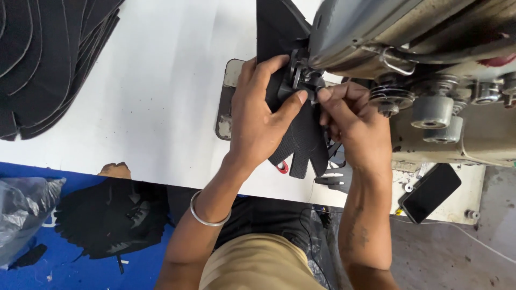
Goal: The person uses a sewing machine to stitch a grey plastic insert onto a black glove. They guide the glove under the needle, sew along the edges, and then cut the thread with scissors before moving the finished glove aside.
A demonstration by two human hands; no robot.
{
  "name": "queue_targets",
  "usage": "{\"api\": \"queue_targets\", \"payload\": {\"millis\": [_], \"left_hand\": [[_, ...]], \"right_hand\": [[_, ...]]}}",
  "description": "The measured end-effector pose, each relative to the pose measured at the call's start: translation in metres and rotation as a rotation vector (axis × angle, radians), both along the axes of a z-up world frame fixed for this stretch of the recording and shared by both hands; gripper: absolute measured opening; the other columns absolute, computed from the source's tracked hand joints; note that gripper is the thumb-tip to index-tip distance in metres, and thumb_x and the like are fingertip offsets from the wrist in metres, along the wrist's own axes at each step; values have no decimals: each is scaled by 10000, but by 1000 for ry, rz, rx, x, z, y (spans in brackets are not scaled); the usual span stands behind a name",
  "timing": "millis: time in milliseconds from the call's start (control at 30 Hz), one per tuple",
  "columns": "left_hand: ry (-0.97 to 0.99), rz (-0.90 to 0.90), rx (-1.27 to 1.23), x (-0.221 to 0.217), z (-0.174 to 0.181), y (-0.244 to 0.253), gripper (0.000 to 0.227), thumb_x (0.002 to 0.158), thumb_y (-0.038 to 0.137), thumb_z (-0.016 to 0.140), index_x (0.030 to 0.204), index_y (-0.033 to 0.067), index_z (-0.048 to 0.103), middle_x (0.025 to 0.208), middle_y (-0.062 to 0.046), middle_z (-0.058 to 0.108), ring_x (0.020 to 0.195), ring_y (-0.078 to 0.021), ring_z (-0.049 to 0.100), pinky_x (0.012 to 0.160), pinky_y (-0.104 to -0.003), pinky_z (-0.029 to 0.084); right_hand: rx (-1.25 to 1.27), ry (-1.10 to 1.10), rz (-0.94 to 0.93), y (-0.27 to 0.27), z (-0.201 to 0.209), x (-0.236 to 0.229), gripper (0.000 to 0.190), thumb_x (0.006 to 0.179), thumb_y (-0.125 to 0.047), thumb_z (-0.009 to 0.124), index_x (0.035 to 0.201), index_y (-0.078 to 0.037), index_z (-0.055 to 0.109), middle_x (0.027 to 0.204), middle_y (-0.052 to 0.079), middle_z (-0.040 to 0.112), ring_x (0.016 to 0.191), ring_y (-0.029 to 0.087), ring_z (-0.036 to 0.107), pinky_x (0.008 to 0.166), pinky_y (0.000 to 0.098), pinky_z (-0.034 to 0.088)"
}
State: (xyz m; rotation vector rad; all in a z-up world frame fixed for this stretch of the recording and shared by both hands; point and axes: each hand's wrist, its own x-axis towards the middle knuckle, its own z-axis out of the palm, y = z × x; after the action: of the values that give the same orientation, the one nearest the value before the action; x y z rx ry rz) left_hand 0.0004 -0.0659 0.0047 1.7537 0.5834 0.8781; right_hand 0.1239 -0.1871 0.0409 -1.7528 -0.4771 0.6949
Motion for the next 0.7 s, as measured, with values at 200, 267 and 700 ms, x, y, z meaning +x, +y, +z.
{"api": "queue_targets", "payload": {"millis": [200,267,700], "left_hand": [[-17,-14,26,-5,-2,2,481,954,129,775,1375,32,563,1313,-138,573,1224,-286,630,1048,-402,529],[-16,-14,11,-8,-5,4,475,958,112,753,1386,31,563,1312,-135,579,1228,-286,635,1052,-404,529],[-6,29,34,-3,-3,7,508,934,160,791,1363,16,561,1291,-150,574,1189,-306,637,1020,-411,529]], "right_hand": [[-72,-29,-35,10,9,-9,116,939,-160,755,877,-84,693,650,-41,594,499,20,446,458,200,317],[-87,-40,-18,12,8,-9,114,934,-156,757,873,-80,698,648,-42,594,500,19,446,459,200,316],[-68,-36,50,9,8,-8,153,989,-168,672,913,-44,721,639,-43,569,501,12,415,460,194,288]]}}
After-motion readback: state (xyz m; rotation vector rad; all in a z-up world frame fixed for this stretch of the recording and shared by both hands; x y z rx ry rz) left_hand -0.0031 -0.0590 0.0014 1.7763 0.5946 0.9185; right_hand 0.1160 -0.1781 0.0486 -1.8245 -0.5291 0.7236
